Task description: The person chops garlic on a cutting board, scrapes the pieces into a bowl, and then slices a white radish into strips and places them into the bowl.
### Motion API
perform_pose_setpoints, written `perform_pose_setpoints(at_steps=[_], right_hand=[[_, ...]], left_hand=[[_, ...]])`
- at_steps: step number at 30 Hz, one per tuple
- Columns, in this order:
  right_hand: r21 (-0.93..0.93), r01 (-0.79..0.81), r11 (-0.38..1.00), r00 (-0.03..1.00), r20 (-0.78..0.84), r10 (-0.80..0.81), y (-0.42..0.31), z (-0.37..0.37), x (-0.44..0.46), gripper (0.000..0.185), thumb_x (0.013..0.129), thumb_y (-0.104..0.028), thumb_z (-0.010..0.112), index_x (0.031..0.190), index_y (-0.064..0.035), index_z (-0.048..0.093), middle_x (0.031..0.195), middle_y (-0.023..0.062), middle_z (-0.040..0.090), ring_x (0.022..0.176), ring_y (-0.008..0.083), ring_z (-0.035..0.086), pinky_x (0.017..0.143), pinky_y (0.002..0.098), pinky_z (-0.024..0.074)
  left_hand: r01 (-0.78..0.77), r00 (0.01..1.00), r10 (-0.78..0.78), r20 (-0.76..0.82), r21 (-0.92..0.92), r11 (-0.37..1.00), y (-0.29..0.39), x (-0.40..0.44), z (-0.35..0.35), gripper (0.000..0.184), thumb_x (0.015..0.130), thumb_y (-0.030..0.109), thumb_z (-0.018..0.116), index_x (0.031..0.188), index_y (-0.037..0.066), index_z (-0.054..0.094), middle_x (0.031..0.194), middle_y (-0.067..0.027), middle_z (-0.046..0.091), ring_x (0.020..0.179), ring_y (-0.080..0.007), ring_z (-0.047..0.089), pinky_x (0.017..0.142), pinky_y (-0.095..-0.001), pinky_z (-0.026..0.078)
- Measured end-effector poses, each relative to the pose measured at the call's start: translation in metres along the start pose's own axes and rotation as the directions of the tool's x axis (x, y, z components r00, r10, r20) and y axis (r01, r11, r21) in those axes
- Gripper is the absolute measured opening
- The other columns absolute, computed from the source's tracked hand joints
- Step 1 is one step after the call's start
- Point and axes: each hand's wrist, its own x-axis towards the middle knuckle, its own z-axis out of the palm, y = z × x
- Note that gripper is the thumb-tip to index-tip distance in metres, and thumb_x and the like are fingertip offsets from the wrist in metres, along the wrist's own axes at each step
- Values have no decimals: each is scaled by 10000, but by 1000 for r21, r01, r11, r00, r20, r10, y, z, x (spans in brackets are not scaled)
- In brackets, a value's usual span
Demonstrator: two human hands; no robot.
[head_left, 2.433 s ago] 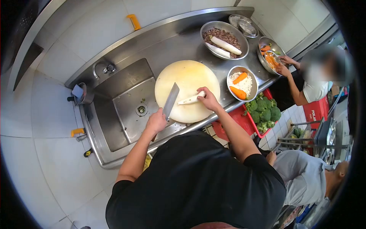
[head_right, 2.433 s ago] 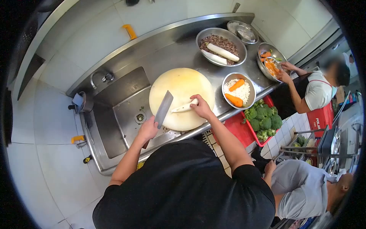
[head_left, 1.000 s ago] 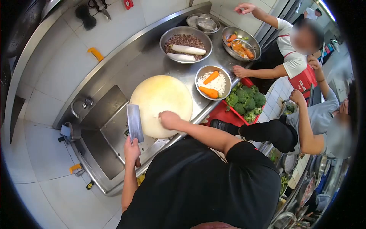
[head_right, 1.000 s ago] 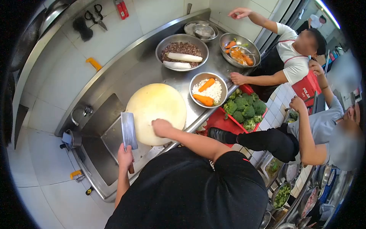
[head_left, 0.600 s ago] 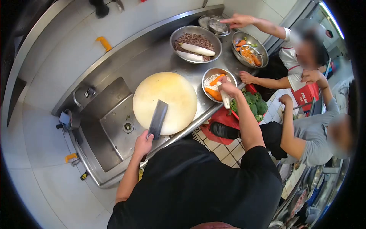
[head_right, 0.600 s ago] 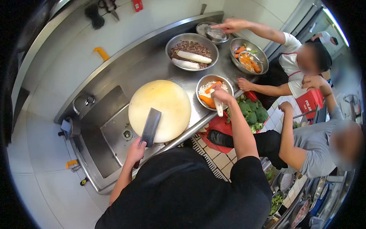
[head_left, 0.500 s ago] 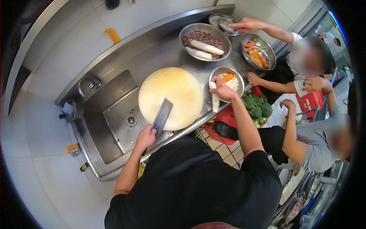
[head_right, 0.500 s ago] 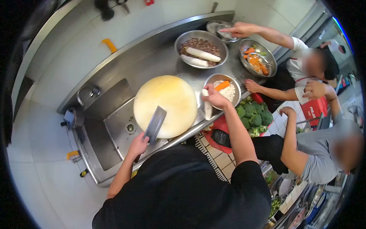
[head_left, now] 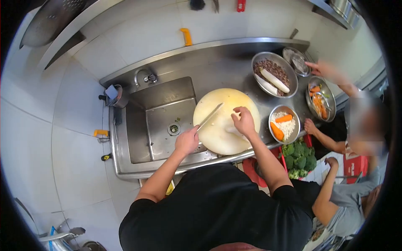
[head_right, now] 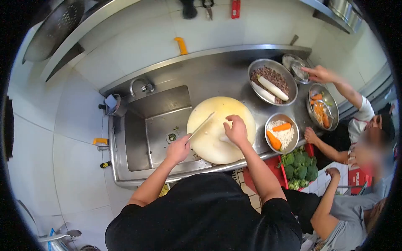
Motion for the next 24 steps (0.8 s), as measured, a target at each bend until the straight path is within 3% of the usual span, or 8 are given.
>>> perform_pose_setpoints(at_steps=[2,4,6,9,12,15,18,24], right_hand=[[40,-96,995,995,39,95,-27,-17,42,273,873,-222,727,1076,-39,708,987,154,723,960,357,695,864,450,550],[-35,14,999,1000,20,-13,-33,-10,89,326,898,-272,686,1104,-20,706,1004,180,754,966,372,717,877,450,562],[-137,37,990,995,98,-24,-37,6,141,350,879,-318,699,1069,-27,740,1006,194,757,955,365,729,846,450,570],[-148,16,989,982,190,13,-52,29,206,401,876,-388,672,1040,-32,752,1041,219,744,1037,401,702,940,470,555],[-295,98,950,968,251,-22,-70,59,264,447,879,-428,657,997,-8,757,1080,252,729,1072,416,690,966,471,550],[-372,156,915,974,213,-79,-61,108,328,506,893,-471,643,1046,-1,750,1133,254,724,1112,406,685,977,480,550],[-296,-40,954,994,86,68,-121,108,348,544,901,-506,642,1098,-9,743,1168,242,723,1147,384,684,978,486,551],[-271,-188,944,965,126,229,-175,129,409,508,897,-485,669,1147,-49,741,1169,180,741,1135,347,699,959,473,563]], left_hand=[[-2,1000,2,4,91,996,-10,8,13,430,985,241,532,1403,176,604,1139,-236,686,1011,-437,687,879,-532,551],[-13,1000,11,11,141,990,-17,12,25,458,989,231,509,1440,192,579,1138,-241,672,1012,-439,688,879,-532,555],[-19,1000,16,20,151,988,-24,9,38,479,994,227,489,1469,203,553,1130,-248,659,1015,-443,686,880,-531,556],[-23,999,19,31,124,992,-35,7,47,505,990,224,492,1495,211,523,1134,-256,649,1015,-439,681,880,-525,558],[-23,998,17,68,81,996,-42,4,46,550,960,177,500,1510,188,498,1170,-274,642,1010,-453,687,885,-541,561],[-18,994,15,105,24,1000,-42,1,37,565,965,193,497,1529,175,466,1176,-280,644,1008,-459,687,894,-549,557],[-7,988,6,154,4,1000,-45,2,35,562,977,213,495,1536,174,453,1184,-271,645,1012,-459,685,897,-554,554],[-37,973,48,226,-52,998,-48,10,20,570,970,200,480,1538,154,448,1183,-305,652,1044,-476,676,917,-557,548]])
